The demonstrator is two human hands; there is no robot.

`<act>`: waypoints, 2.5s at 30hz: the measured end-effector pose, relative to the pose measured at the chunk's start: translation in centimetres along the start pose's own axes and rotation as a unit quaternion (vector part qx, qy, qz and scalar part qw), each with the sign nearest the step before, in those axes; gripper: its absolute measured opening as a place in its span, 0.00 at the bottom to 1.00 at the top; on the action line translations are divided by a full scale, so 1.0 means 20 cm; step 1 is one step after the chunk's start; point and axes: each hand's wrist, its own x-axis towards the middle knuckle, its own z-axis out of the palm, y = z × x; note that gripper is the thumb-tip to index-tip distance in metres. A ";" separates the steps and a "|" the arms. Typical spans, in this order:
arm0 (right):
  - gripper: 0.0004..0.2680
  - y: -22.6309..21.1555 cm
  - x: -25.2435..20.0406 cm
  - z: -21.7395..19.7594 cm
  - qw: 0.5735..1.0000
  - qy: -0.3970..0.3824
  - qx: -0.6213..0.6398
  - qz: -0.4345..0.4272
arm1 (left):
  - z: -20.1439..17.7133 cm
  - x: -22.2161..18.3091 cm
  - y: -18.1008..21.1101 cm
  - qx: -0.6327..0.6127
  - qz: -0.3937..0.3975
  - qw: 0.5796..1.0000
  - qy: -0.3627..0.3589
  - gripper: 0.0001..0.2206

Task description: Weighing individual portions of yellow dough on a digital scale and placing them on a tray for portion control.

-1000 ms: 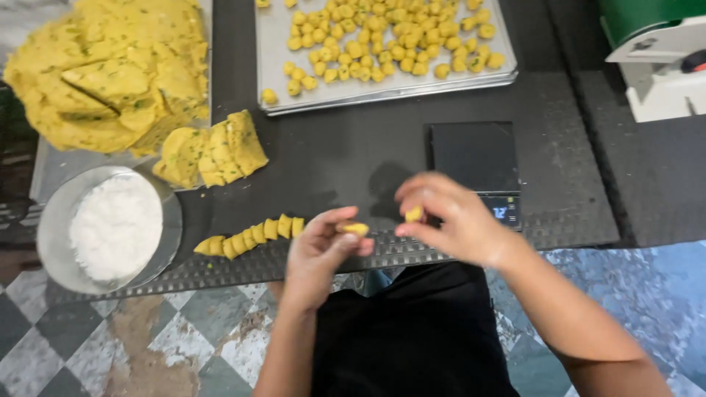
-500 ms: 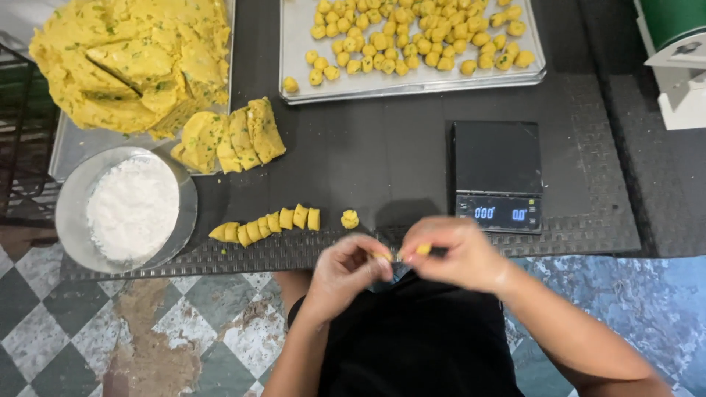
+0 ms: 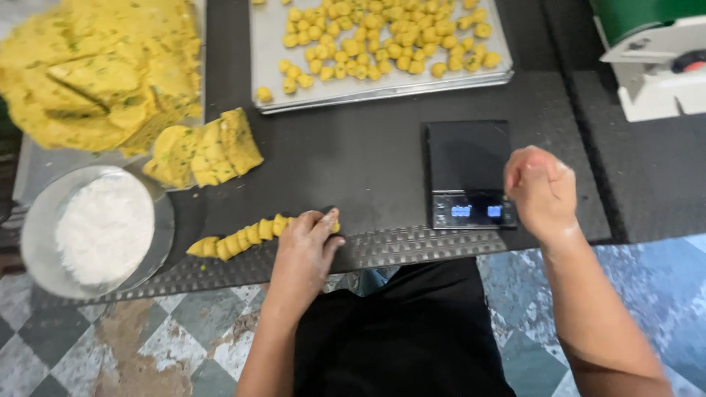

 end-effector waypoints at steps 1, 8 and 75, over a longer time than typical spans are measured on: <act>0.16 0.13 0.03 -0.05 1.000 0.006 -0.004 0.003 | 0.01 0.00 -0.01 -0.004 0.005 1.000 -0.003 0.18; 0.10 0.09 0.06 -0.08 0.956 -0.049 -0.224 -0.180 | -0.07 0.06 0.14 -0.129 -0.106 0.986 -0.007 0.15; 0.23 0.21 -0.01 -0.19 0.983 0.094 -0.153 -0.043 | 0.20 0.03 0.13 -0.599 -0.244 0.761 0.039 0.09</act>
